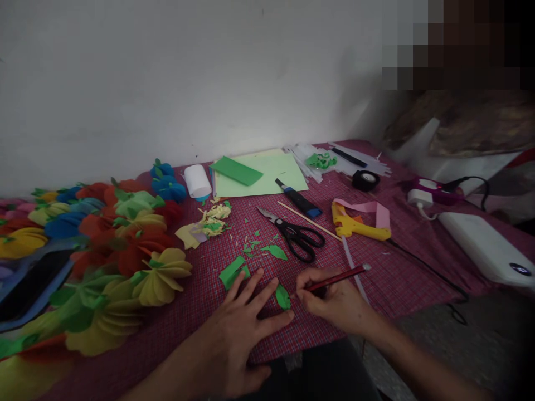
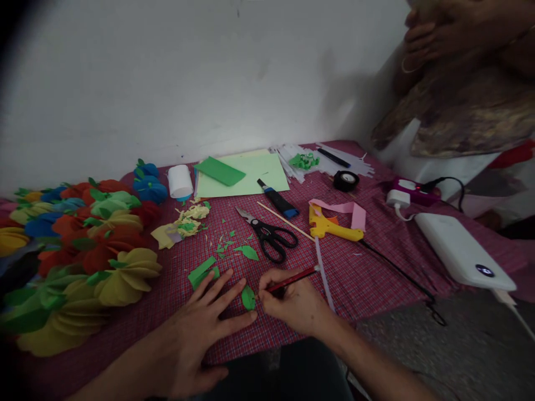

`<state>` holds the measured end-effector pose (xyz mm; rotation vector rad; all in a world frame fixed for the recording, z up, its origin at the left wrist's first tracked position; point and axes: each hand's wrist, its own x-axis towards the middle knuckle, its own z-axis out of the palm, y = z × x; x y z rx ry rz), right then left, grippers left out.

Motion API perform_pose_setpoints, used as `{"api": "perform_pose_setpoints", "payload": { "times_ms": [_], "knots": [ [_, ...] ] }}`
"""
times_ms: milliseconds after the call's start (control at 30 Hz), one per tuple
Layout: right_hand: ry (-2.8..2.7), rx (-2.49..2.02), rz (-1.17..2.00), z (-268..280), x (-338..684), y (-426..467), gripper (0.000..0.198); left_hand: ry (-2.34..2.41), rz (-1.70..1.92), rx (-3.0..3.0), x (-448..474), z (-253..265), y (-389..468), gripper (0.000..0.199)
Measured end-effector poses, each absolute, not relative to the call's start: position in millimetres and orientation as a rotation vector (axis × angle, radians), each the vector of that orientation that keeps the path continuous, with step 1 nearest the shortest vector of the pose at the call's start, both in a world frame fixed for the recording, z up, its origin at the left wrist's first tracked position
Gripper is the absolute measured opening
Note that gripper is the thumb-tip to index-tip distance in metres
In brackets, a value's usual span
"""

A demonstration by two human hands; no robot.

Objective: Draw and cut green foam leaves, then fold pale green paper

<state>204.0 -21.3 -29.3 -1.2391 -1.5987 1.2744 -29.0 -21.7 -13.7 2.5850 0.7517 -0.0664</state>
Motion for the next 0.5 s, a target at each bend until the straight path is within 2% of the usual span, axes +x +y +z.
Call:
{"api": "perform_pose_setpoints", "payload": {
  "times_ms": [200, 500],
  "knots": [
    [-1.486, -1.305, 1.223, -24.8, 206.4, -19.8, 0.006, 0.757, -0.046, 2.588, -26.9, -8.7, -22.4, 0.087],
    [-1.571, -1.221, 1.225, -28.1, 204.9, -21.7, 0.008, 0.788, -0.044, 2.605, -25.5, -9.5, -24.9, 0.090]
  ]
}}
